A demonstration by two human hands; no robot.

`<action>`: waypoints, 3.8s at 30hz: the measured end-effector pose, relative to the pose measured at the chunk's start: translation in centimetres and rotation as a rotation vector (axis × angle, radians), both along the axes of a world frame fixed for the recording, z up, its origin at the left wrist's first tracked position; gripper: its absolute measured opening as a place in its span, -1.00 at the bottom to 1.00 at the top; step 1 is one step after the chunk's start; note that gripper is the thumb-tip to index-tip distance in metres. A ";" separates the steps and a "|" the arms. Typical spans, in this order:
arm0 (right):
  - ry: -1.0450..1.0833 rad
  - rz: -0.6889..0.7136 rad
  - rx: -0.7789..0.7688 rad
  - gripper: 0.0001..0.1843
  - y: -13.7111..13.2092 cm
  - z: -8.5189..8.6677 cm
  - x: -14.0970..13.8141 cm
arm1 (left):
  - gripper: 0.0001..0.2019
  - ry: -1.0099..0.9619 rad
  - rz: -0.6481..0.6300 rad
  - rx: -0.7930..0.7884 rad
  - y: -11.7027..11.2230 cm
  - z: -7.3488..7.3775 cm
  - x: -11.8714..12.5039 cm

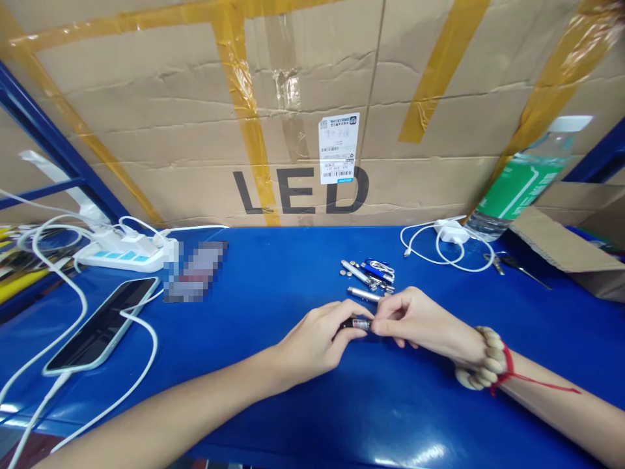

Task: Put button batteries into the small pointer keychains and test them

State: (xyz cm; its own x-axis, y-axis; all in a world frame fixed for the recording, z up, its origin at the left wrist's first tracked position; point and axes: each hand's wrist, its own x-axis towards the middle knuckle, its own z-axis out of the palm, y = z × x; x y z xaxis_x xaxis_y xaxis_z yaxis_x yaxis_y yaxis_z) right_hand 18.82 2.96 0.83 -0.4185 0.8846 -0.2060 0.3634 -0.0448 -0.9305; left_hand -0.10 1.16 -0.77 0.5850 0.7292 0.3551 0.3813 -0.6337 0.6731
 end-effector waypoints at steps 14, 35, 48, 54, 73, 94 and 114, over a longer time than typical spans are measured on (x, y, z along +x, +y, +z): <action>-0.175 -0.102 0.771 -0.73 -0.1 0.1 0.5 | -0.82 -0.036 0.162 -0.030 0.2 -0.2 0.5; -0.110 0.225 1.065 -0.86 -0.3 0.2 1.0 | -0.92 -0.030 0.009 -0.264 0.2 0.0 0.1; -0.040 0.011 0.115 -0.68 -0.8 0.2 -0.1 | -0.91 -0.033 0.012 0.043 0.2 -0.3 -0.1; 0.026 0.027 -0.064 -0.64 -0.8 0.6 -0.4 | -0.89 -0.028 0.028 0.198 0.1 -0.5 0.0; 0.016 -0.044 0.165 -0.65 -0.5 0.2 -0.3 | -0.81 0.038 0.150 0.061 0.0 -0.1 0.4; -0.549 0.171 1.682 -0.75 0.7 1.4 1.4 | -0.76 -0.092 0.154 -0.233 0.7 0.7 0.3; -0.519 0.264 1.870 -0.80 2.8 5.9 -1.1 | -0.76 -0.378 -0.246 -0.913 2.9 3.6 -2.5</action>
